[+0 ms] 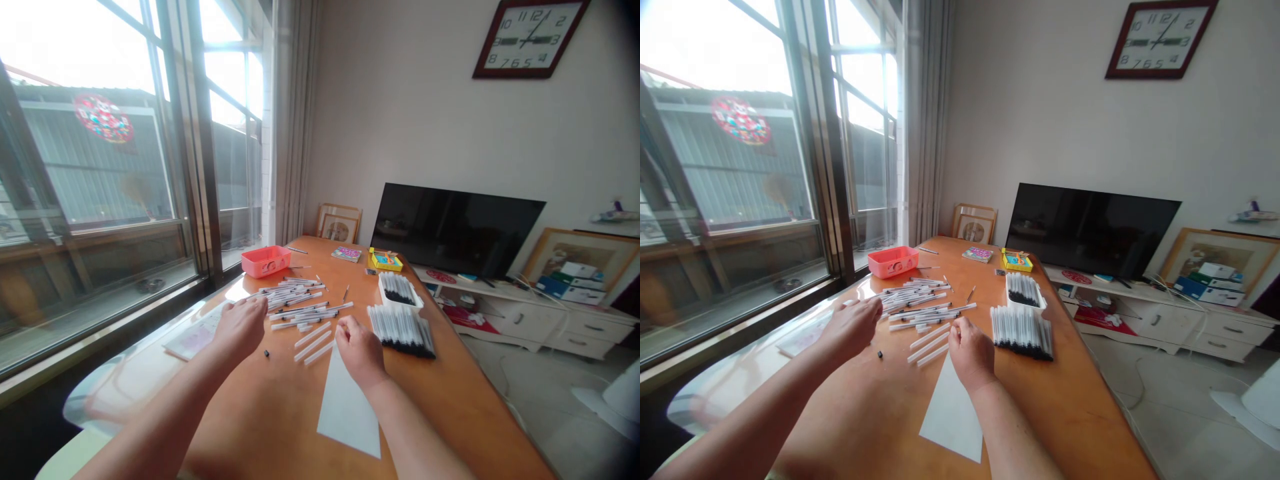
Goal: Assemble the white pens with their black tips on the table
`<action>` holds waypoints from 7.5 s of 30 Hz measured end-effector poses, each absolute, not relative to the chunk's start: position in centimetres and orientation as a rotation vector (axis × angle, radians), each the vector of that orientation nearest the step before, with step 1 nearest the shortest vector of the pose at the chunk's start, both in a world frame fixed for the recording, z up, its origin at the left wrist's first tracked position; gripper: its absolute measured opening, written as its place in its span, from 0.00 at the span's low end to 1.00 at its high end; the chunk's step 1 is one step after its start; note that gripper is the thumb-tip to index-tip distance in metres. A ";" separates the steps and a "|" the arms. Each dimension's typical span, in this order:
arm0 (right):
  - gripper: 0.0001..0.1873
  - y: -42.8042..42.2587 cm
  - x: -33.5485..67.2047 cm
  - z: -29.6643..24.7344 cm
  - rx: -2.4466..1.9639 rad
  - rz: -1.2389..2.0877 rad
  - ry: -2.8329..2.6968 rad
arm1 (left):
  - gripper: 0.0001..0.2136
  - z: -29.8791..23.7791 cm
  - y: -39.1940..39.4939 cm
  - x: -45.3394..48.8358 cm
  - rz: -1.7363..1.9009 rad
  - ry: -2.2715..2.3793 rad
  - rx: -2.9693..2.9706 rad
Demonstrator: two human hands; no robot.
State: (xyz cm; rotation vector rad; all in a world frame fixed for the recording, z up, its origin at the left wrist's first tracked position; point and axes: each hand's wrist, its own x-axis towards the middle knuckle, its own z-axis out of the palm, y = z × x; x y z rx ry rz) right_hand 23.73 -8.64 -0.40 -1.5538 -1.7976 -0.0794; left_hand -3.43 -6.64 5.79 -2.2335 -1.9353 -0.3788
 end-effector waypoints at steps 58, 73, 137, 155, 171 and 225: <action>0.13 -9.1 24.2 0.3 -1.275 0.327 -1.327 | 0.17 3.3 -7.3 7.1 -1.896 -1.593 -3.322; 0.17 -9.4 25.9 2.6 -0.913 0.805 -0.790 | 0.21 3.0 -8.4 7.5 -1.170 -1.540 -3.462; 0.13 -11.2 23.5 0.7 -1.379 0.404 -1.771 | 0.10 3.3 -8.5 -2.7 -1.566 -2.139 -2.517; 0.13 -11.6 23.0 1.2 -1.352 0.351 -1.809 | 0.09 2.4 -6.2 -1.8 -1.946 -2.213 -2.616; 0.16 -11.3 23.2 1.2 -1.384 0.291 -1.858 | 0.10 3.1 -2.8 3.3 -3.514 -1.933 -2.473; 0.11 -10.9 22.8 0.7 -1.311 0.530 -1.574 | 0.09 3.1 -3.3 3.8 -3.213 -1.691 -2.816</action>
